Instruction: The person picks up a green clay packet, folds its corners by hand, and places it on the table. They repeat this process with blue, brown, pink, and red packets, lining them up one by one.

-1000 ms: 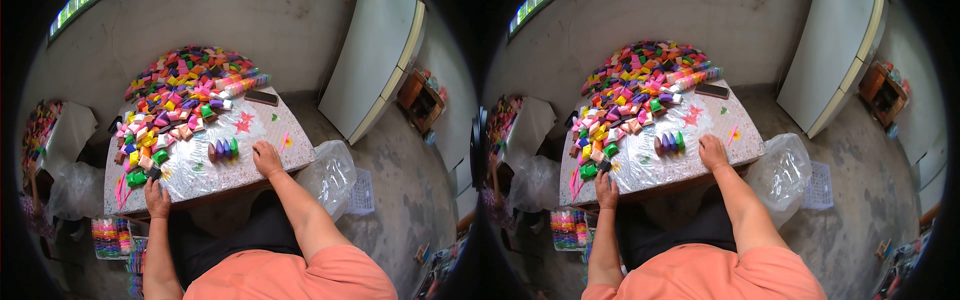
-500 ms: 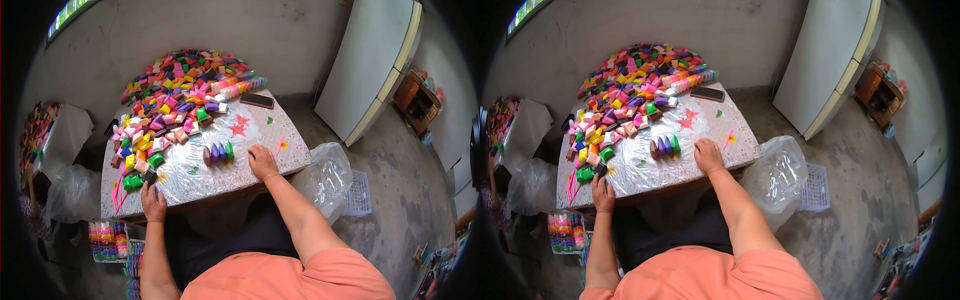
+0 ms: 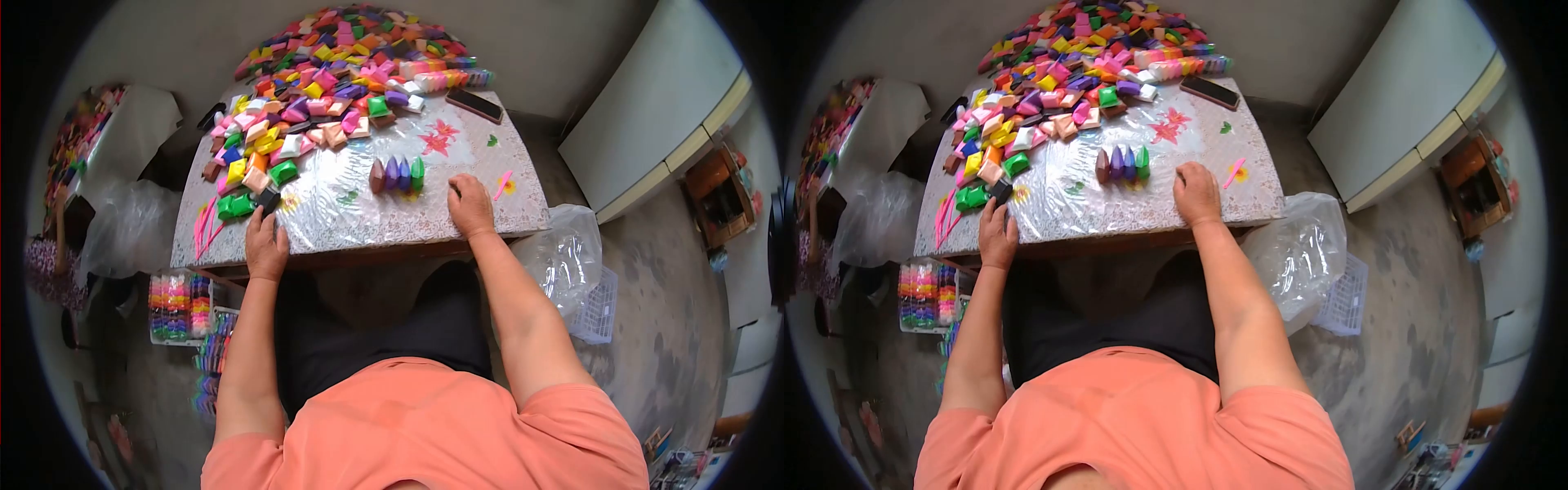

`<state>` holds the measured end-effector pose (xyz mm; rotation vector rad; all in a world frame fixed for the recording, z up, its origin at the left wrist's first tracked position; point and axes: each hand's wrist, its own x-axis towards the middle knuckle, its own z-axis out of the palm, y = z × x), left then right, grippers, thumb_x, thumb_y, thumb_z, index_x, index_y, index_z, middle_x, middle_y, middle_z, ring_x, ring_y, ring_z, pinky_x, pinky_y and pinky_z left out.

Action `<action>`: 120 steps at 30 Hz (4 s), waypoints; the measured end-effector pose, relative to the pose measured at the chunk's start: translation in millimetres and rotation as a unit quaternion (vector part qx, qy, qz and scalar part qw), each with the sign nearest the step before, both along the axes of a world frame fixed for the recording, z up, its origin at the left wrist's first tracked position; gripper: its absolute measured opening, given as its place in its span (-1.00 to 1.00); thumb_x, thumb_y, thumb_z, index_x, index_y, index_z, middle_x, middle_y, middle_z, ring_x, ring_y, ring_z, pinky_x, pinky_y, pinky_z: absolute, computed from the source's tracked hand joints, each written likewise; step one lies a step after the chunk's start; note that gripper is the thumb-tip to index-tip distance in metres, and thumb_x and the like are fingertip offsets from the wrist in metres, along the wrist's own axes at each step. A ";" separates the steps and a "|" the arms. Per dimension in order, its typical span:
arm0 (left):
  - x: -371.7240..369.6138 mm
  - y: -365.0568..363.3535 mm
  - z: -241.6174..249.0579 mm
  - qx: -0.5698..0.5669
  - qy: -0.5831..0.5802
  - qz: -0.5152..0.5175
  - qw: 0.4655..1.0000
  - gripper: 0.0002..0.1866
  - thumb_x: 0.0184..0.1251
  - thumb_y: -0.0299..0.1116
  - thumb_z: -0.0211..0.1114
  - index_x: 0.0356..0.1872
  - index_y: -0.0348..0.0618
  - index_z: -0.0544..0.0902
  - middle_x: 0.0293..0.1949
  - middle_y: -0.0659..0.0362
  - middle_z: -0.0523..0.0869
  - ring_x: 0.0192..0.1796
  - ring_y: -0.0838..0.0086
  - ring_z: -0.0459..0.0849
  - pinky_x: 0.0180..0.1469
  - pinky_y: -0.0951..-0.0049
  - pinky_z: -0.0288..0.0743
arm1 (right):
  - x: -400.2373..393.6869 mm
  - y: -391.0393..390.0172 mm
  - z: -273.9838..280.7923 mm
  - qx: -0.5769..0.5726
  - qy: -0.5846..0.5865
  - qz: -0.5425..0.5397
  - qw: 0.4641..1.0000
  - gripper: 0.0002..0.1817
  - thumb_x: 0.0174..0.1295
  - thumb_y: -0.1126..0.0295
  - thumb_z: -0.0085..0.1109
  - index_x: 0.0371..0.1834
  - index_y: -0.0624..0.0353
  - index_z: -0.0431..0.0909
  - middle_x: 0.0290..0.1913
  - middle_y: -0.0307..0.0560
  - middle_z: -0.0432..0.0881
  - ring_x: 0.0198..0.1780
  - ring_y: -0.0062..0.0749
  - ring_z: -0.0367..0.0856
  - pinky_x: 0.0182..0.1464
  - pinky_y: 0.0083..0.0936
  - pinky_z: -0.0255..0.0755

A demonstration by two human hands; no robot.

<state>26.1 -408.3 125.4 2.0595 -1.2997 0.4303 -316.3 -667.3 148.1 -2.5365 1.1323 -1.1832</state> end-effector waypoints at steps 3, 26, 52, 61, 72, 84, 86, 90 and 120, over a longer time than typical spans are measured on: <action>0.3 -0.4 -0.9 0.003 -0.001 0.004 1.000 -0.63 0.21 -0.34 0.26 0.03 -0.26 0.60 0.27 -0.15 0.45 0.25 -0.04 0.46 0.32 0.14 0.34 | 0.6 -2.0 -2.5 -0.006 0.001 0.004 1.000 -0.80 0.11 0.42 0.18 -0.18 0.13 0.57 -0.08 -0.01 0.61 0.04 -0.05 0.55 0.16 -0.18 0.38; 19.3 -16.5 11.7 -0.037 0.034 0.037 0.998 -0.38 0.10 -0.32 0.39 0.24 -0.16 0.43 0.20 -0.08 0.50 0.20 0.01 0.49 0.28 0.16 0.38 | 0.3 -1.7 0.1 -0.005 0.026 0.018 0.999 -0.79 0.15 0.45 0.17 -0.13 0.15 0.57 -0.03 0.03 0.61 0.05 -0.03 0.57 0.14 -0.21 0.43; -162.3 62.9 91.1 -0.074 0.702 -0.302 0.641 -0.61 0.16 -0.60 0.39 0.01 -0.16 0.52 -0.08 0.25 0.63 -0.09 0.60 0.64 -0.11 0.56 0.55 | 12.1 218.4 71.4 0.389 -0.280 0.297 0.826 -0.73 0.25 0.54 0.27 0.02 0.20 0.63 -0.06 -0.27 0.60 -0.08 -0.66 0.54 -0.02 -0.68 0.44; -191.0 72.8 94.2 -0.086 0.736 -0.375 0.557 -0.64 0.22 -0.67 0.28 0.01 -0.17 0.44 -0.11 0.27 0.55 -0.07 0.62 0.61 0.01 0.54 0.60 | 5.1 240.4 90.5 0.271 -0.233 0.338 0.871 -0.74 0.07 0.58 0.40 -0.13 0.15 0.72 -0.23 -0.23 0.49 -0.20 -0.56 0.51 -0.18 -0.64 0.46; -199.0 73.9 91.3 -0.086 0.713 -0.409 0.563 -0.60 0.25 -0.59 0.34 0.08 -0.12 0.47 -0.05 0.29 0.54 0.02 0.62 0.57 0.06 0.53 0.58 | 3.3 245.5 95.4 0.212 -0.218 0.368 0.878 -0.87 0.06 0.61 0.38 -0.34 0.17 0.67 -0.39 -0.23 0.48 -0.36 -0.50 0.46 -0.32 -0.61 0.35; -197.3 77.0 94.6 -0.029 0.686 -0.383 0.618 -0.64 0.22 -0.65 0.24 0.03 -0.17 0.47 -0.19 0.30 0.55 -0.17 0.65 0.59 -0.13 0.57 0.55 | -7.4 231.3 101.0 0.368 -0.278 0.379 0.803 -0.88 0.27 0.54 0.25 -0.16 0.27 0.65 -0.23 -0.24 0.48 -0.24 -0.61 0.51 -0.20 -0.69 0.40; -197.0 79.1 99.4 -0.008 0.682 -0.386 0.621 -0.63 0.20 -0.67 0.25 0.04 -0.18 0.47 -0.18 0.31 0.54 -0.13 0.67 0.57 -0.09 0.59 0.53 | -4.5 229.6 99.5 0.397 -0.252 0.371 0.801 -0.81 0.26 0.52 0.26 -0.08 0.25 0.66 -0.20 -0.26 0.47 -0.25 -0.63 0.50 -0.21 -0.70 0.41; -197.6 79.8 95.6 -0.001 0.658 -0.389 0.645 -0.59 0.16 -0.69 0.28 0.05 -0.20 0.49 -0.12 0.32 0.52 -0.03 0.69 0.51 0.00 0.62 0.47 | -2.9 233.8 94.8 0.467 -0.221 0.377 0.769 -0.78 0.20 0.52 0.32 -0.08 0.23 0.69 -0.20 -0.30 0.46 -0.25 -0.67 0.46 -0.17 -0.69 0.37; -196.9 77.8 81.7 0.004 0.698 -0.378 0.608 -0.49 0.13 -0.71 0.26 0.14 -0.18 0.45 -0.10 0.27 0.54 -0.07 0.62 0.54 -0.09 0.57 0.50 | -0.7 235.6 79.2 0.508 -0.273 0.329 0.748 -0.92 0.25 0.53 0.27 -0.24 0.28 0.70 -0.30 -0.33 0.49 -0.23 -0.70 0.49 -0.18 -0.71 0.38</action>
